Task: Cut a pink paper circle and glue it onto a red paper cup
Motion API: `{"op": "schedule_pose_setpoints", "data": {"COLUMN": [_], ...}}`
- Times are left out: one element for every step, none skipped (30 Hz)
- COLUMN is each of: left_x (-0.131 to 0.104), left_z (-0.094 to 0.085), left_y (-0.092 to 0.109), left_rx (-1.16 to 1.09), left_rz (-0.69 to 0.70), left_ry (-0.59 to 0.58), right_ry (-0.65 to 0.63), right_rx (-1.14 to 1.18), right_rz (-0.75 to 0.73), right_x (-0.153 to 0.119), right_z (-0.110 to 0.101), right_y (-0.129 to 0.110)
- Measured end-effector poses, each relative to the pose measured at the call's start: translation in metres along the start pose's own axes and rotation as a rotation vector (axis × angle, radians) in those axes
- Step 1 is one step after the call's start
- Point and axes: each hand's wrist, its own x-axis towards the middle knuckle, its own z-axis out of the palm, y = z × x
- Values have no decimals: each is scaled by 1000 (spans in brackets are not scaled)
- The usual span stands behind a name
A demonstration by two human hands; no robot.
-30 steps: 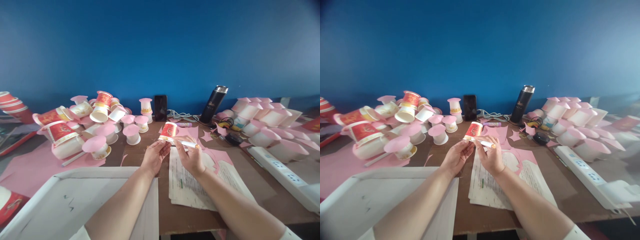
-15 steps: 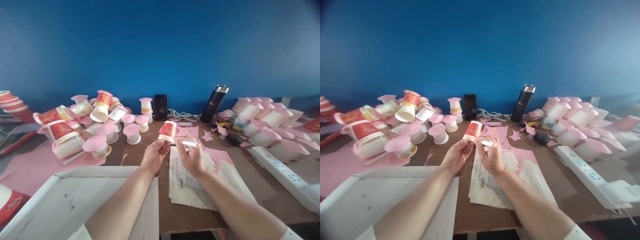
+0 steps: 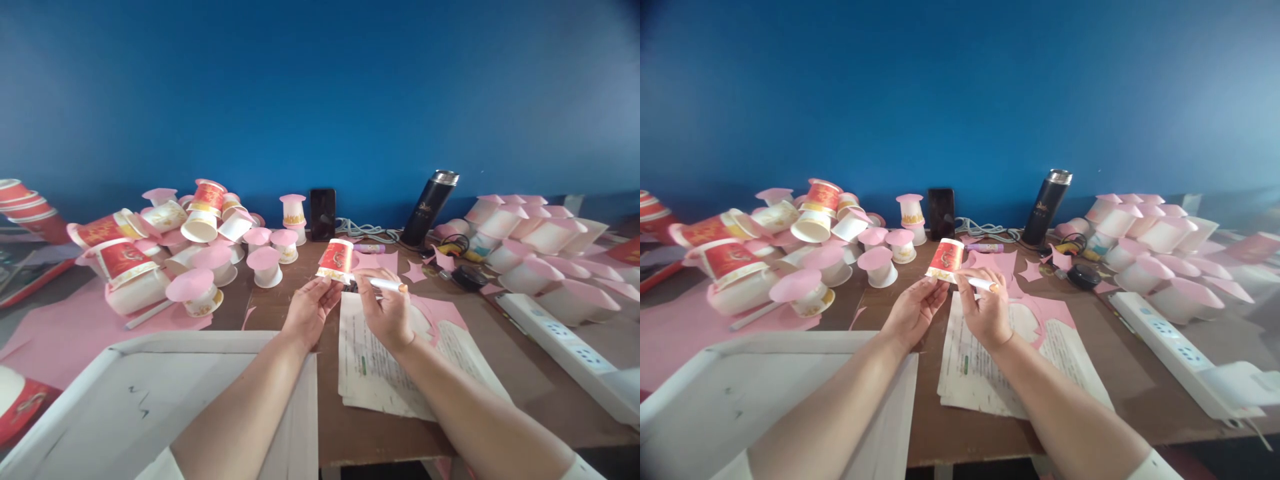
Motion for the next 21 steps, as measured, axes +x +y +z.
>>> {"op": "schedule_pose_setpoints", "data": {"left_x": [0,0,0,0,0,0,0,0,0,0,0,0,0,1,1,1,1,1,1,1,1], "left_z": [0,0,0,0,1,1,1,1,2,2,2,2,1,1,1,0,0,0,0,0,0], "left_y": [0,0,0,0,0,0,0,0,0,0,0,0,0,0,0,0,0,0,0,0,0], "left_rx": [-2,-4,-4,-4,-4,-4,-6,-9,-13,-19,-26,-35,-46,-57,-66,-73,-77,-80,-83,-85,-88], "left_rz": [0,2,4,6,6,5,3,0,-2,-2,-2,1,4,7,9,9,7,4,0,-4,-7], "left_ry": [-4,-7,-10,-12,-12,-8,-5,-2,0,1,0,-1,-1,0,2,2,3,2,1,1,2], "right_ry": [-1,-7,-16,-26,-31,-32,-29,-20,-7,6,17,25,31,32,31,26,17,3,-14,-25,-30], "right_rx": [0,6,13,17,14,2,-15,-31,-43,-49,-47,-40,-35,-31,-27,-25,-20,-14,-5,1,6], "right_rz": [-7,-21,-39,-56,-66,-67,-61,-49,-36,-25,-18,-15,-14,-14,-16,-16,-17,-16,-16,-14,-12], "right_x": [0,0,-1,-1,-1,-1,-1,0,0,1,2,2,2,2,2,2,2,2,1,1,1], "right_z": [0,0,0,0,0,0,0,0,0,0,-1,-1,-1,-2,-2,-2,-2,-1,-1,-1,-1], "right_y": [0,0,-1,-1,-1,-1,-1,-1,-1,-1,-1,-1,-1,-1,-1,-1,-2,-2,-1,-1,-1]}}
